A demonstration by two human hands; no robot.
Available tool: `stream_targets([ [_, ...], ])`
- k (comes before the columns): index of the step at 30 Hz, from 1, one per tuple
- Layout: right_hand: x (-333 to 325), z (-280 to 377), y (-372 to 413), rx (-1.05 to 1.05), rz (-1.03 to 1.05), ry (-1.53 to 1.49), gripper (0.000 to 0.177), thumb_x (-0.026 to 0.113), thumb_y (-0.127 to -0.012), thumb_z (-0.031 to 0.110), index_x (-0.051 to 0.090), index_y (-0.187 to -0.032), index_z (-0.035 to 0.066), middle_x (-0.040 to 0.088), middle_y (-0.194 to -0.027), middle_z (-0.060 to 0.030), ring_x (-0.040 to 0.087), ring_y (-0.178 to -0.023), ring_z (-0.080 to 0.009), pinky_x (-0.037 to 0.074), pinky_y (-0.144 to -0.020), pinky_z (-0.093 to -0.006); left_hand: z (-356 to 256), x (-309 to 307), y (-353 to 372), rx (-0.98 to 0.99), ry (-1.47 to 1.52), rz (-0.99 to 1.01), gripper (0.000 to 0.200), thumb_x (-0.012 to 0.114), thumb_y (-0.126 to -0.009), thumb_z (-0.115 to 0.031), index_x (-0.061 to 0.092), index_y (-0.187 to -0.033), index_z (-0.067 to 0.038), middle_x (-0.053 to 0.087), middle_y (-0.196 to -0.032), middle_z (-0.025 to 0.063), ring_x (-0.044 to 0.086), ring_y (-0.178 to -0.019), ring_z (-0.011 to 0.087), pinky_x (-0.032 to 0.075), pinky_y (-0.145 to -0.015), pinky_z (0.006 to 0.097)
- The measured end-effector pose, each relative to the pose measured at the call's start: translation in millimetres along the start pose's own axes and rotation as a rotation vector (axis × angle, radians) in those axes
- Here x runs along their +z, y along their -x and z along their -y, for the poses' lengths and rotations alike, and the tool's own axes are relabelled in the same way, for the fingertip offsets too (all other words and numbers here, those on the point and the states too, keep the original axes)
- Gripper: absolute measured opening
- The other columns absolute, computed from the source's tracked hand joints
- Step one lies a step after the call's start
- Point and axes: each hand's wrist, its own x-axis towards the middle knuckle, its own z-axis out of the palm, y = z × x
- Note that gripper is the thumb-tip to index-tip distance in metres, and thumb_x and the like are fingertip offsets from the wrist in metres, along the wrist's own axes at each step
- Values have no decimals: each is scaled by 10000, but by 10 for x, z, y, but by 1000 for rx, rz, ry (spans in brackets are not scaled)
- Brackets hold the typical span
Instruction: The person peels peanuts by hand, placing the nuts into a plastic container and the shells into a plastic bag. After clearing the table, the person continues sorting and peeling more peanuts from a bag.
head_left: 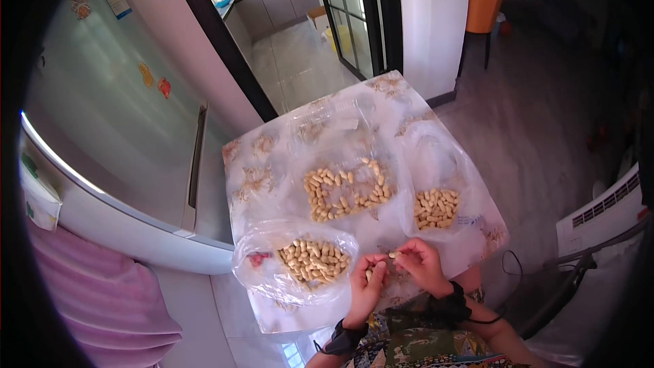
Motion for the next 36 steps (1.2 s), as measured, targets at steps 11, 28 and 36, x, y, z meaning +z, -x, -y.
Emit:
stream_targets([
  [11, -1, -4, -4, -28, 14, -2, 129, 643, -899, 28, 574, -1005, 6, 651, -898, -42, 623, -750, -78, 518, -681, -223, 4, 1, -1, -12, 31, 20, 111, 524, -989, -134, 565, -1040, -43, 546, -767, -25, 477, -629, 37, 357, -543, 172],
  [28, 517, 458, -204, -491, 257, 570, 256, 705, -815, 20, 647, -1064, 36, 661, -985, -98, 641, -755, -143, 503, -625, -247, 276, -72, -11, 110, -110, -41, 159, 541, -900, -27, 577, -1052, 7, 598, -920, 23, 573, -891, 136, 464, -778, 275],
  [36, 631, 325, -212, -598, 259, 579, 247, 710, -797, 11, 678, -1037, 61, 651, -1004, -82, 644, -814, -174, 522, -658, -278, 319, -160, 6, 173, -211, -47, 213, 449, -1002, -183, 488, -1155, -40, 546, -1054, 47, 544, -959, 122, 453, -770, 255],
])
